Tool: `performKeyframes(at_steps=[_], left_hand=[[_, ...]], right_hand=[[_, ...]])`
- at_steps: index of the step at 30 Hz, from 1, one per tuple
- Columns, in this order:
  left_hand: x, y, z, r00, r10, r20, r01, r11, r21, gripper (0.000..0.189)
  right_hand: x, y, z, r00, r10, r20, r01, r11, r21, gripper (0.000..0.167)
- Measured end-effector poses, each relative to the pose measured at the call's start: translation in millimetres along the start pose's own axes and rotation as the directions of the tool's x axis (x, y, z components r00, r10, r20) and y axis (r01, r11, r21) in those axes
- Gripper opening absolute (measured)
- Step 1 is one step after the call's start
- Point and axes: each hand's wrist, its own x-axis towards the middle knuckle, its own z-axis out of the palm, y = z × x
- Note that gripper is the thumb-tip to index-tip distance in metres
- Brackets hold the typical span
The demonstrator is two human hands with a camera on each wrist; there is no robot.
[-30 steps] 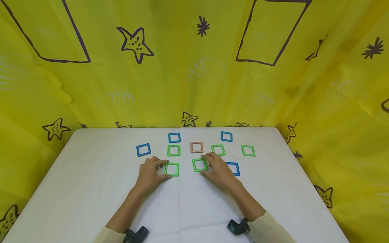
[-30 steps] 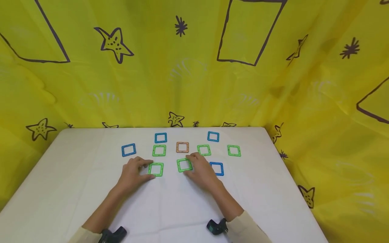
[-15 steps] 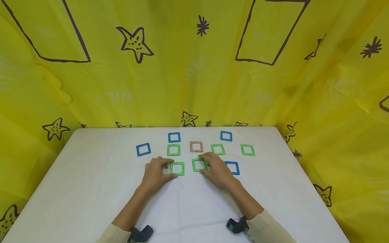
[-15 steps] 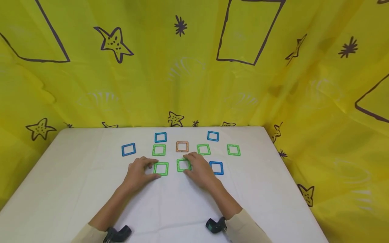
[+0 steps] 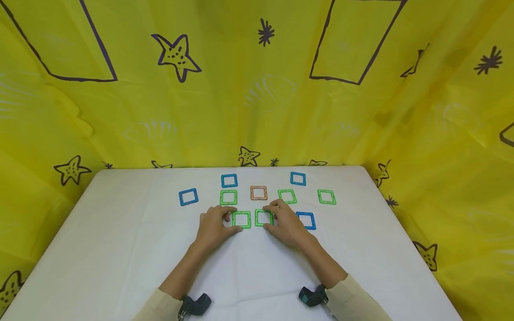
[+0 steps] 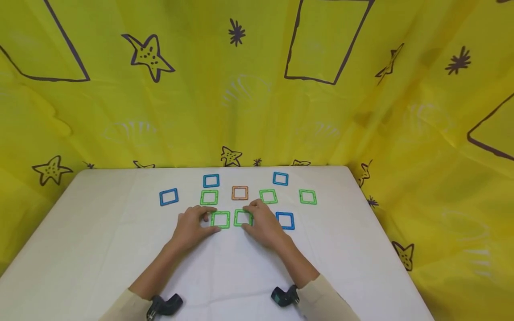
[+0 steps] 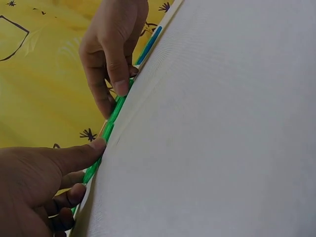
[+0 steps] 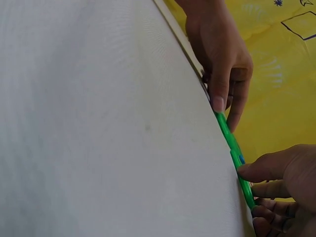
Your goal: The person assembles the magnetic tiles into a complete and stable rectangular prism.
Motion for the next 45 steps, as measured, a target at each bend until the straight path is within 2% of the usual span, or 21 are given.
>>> performKeyframes(at_steps=[11, 17, 27, 35, 45], left_hand=[[-1.2, 3.1, 5.5, 1.000, 0.006, -0.030, -0.006, 1.000, 0.005, 0.057], [-2.1, 3.3, 6.6, 0.999, 0.016, -0.046, -0.015, 1.000, 0.021, 0.057], [-2.9, 3.1, 7.5, 0.999, 0.009, -0.031, -0.009, 1.000, 0.010, 0.057], [-4.8, 2.3, 8.8, 0.998, 0.036, -0.051, -0.035, 0.999, 0.020, 0.055], [-5.9, 4.0, 5.1, 0.998, 0.052, -0.032, -0.051, 0.998, 0.028, 0.057]], right_hand=[[0.3, -1.6, -0.1, 1.000, -0.007, 0.028, 0.005, 0.998, 0.063, 0.048], [0.6, 0.7, 4.7, 1.000, -0.013, 0.007, 0.012, 0.995, 0.099, 0.048], [0.4, 11.1, 12.4, 1.000, -0.017, -0.016, 0.020, 0.986, 0.166, 0.049], [-1.3, 13.3, 14.3, 0.999, -0.028, -0.036, 0.034, 0.985, 0.168, 0.049], [-0.5, 11.3, 14.3, 0.999, -0.026, -0.045, 0.034, 0.984, 0.172, 0.049]])
